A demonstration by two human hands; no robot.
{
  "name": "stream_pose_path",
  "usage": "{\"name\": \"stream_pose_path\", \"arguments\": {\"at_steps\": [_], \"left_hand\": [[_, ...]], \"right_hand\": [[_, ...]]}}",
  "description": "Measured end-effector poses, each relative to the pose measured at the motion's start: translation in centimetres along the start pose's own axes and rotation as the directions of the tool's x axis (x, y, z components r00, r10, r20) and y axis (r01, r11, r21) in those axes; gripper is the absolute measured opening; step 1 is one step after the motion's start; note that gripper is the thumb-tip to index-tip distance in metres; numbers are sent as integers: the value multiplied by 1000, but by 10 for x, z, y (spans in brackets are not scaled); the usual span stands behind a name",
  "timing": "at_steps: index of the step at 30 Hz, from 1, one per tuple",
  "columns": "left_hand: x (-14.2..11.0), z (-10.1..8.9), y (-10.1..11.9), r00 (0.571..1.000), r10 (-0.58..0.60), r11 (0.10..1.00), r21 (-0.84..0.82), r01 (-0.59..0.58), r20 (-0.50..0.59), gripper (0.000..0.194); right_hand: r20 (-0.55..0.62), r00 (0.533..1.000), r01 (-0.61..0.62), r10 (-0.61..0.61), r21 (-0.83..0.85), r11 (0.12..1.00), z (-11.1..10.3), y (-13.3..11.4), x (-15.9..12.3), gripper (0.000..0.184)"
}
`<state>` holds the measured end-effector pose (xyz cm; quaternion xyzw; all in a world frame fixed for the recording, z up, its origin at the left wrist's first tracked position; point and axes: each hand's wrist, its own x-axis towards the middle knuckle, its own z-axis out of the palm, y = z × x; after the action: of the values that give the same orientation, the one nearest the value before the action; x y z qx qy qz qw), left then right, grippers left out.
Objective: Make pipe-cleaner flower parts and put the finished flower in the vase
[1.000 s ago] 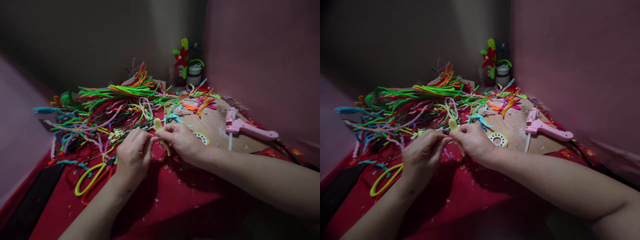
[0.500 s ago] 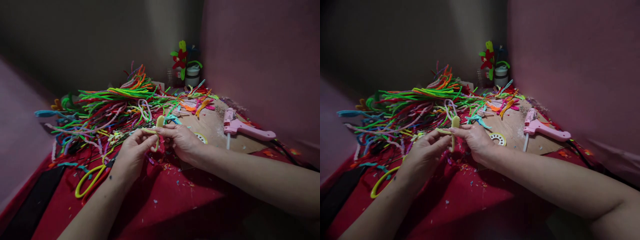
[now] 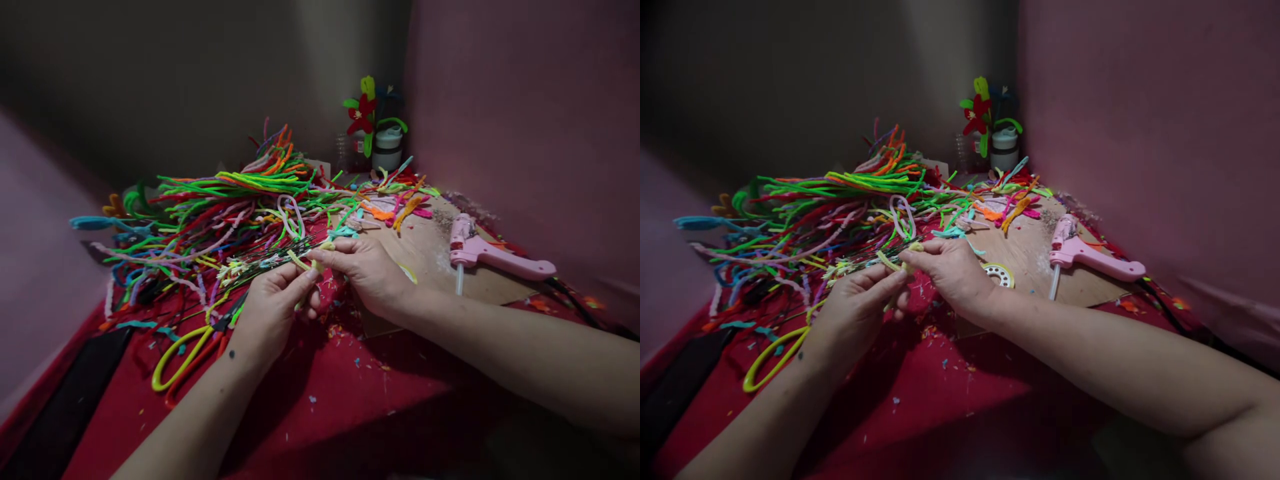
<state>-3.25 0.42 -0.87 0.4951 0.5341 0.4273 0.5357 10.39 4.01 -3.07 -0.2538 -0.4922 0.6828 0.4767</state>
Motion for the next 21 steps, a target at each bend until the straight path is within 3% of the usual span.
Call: {"name": "stream_pose_path", "arguments": {"at_steps": [5, 11, 17, 21], "left_hand": [[-1, 3, 2, 994, 70, 997, 45, -67, -86, 26], [0, 3, 1, 995, 88, 992, -89, -92, -50, 11], [-2, 5, 5, 998, 59, 988, -144, -62, -31, 10], [-1, 3, 4, 1000, 25, 985, -168, -26, -12, 12]], "right_hand": [[-95, 993, 46, -63, -168, 985, 0, -4, 1, 29], [-95, 994, 47, -58, -119, 992, 1, -4, 1, 25], [101, 995, -11, 12, -19, 1000, -2, 2, 2, 17], [109, 991, -65, 74, -88, 994, -4, -2, 2, 16]]}}
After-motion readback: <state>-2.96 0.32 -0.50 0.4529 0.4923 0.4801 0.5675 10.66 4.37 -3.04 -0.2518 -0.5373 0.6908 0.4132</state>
